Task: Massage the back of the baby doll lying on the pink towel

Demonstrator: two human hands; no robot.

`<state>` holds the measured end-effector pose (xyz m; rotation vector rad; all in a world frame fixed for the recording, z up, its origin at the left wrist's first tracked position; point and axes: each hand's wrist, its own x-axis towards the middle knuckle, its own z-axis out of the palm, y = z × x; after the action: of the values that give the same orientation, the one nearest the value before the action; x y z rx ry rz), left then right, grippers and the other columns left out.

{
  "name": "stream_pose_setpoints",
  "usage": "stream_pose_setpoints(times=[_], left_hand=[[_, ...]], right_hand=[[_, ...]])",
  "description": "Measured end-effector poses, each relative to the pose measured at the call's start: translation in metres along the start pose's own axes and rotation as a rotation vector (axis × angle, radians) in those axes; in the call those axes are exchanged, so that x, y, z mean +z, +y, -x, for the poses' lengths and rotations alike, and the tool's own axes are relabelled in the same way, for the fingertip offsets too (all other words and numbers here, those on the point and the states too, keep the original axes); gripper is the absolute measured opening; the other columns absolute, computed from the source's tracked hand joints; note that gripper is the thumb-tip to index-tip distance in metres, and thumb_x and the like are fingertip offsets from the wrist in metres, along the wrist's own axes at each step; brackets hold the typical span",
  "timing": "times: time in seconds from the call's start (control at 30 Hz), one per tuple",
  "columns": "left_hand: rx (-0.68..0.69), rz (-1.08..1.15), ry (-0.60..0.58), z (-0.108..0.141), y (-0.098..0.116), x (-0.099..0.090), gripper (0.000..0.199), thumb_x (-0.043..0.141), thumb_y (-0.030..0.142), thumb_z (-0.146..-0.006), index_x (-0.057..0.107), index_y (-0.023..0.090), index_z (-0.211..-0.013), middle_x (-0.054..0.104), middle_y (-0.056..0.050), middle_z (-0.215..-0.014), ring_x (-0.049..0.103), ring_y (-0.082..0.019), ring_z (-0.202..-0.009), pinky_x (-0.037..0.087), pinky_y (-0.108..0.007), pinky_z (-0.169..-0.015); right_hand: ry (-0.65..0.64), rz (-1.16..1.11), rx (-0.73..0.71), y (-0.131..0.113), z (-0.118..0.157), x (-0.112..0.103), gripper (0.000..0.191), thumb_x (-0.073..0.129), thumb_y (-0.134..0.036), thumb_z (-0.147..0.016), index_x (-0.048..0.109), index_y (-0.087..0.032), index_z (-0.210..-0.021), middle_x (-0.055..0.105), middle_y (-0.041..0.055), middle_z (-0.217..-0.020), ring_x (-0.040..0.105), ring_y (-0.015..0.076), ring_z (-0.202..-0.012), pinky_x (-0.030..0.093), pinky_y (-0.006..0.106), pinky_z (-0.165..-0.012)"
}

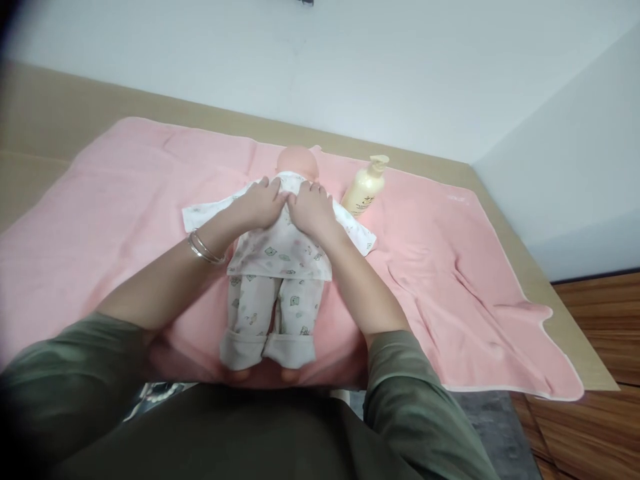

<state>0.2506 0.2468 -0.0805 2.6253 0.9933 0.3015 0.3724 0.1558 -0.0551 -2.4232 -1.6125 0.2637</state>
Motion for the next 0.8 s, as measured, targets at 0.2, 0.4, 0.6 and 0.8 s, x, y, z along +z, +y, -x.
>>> stream_pose_setpoints(times=[0.2,0.4,0.6,0.8], left_hand=[[-0.101,0.177,0.057,-0.021,-0.014,-0.001,0.059,0.020,0.038,-0.110,0.069,0.016,-0.133,0.073,-0.019,-0.145,0.066,-0.033,-0.136,0.048,-0.051,-0.120],[-0.116,0.069,0.105,-0.012,-0.001,0.003,0.057,0.024,0.038,-0.109,0.070,0.015,-0.133,0.073,-0.021,-0.140,0.065,-0.035,-0.137,0.046,-0.051,-0.122],[-0.075,0.044,0.117,-0.009,0.000,0.007,0.056,0.025,0.038,-0.109,0.064,0.015,-0.141,0.069,-0.022,-0.148,0.062,-0.036,-0.141,0.043,-0.056,-0.124],[-0.102,0.025,0.096,-0.007,0.004,0.002,0.056,0.024,0.037,-0.110,0.063,0.016,-0.143,0.069,-0.021,-0.147,0.061,-0.036,-0.142,0.044,-0.056,-0.125]], right_hand=[[-0.169,0.137,-0.167,-0.025,0.034,-0.010,0.072,0.034,-0.019,-0.105,0.025,0.021,-0.164,0.023,0.0350,-0.178,0.016,0.0440,-0.172,0.017,0.055,-0.142],[-0.006,-0.037,0.003,-0.005,0.002,0.002,0.069,0.031,-0.035,-0.111,0.035,0.005,-0.167,0.033,0.0278,-0.177,0.029,0.0418,-0.168,0.025,0.063,-0.137],[0.100,-0.132,0.046,0.010,-0.019,0.010,0.064,0.034,-0.047,-0.113,0.056,-0.001,-0.151,0.057,0.0276,-0.161,0.050,0.0393,-0.155,0.024,0.063,-0.135],[0.088,-0.113,0.025,0.012,-0.016,0.010,0.066,0.033,-0.046,-0.114,0.053,0.000,-0.156,0.056,0.0279,-0.161,0.048,0.0392,-0.156,0.023,0.062,-0.136]])
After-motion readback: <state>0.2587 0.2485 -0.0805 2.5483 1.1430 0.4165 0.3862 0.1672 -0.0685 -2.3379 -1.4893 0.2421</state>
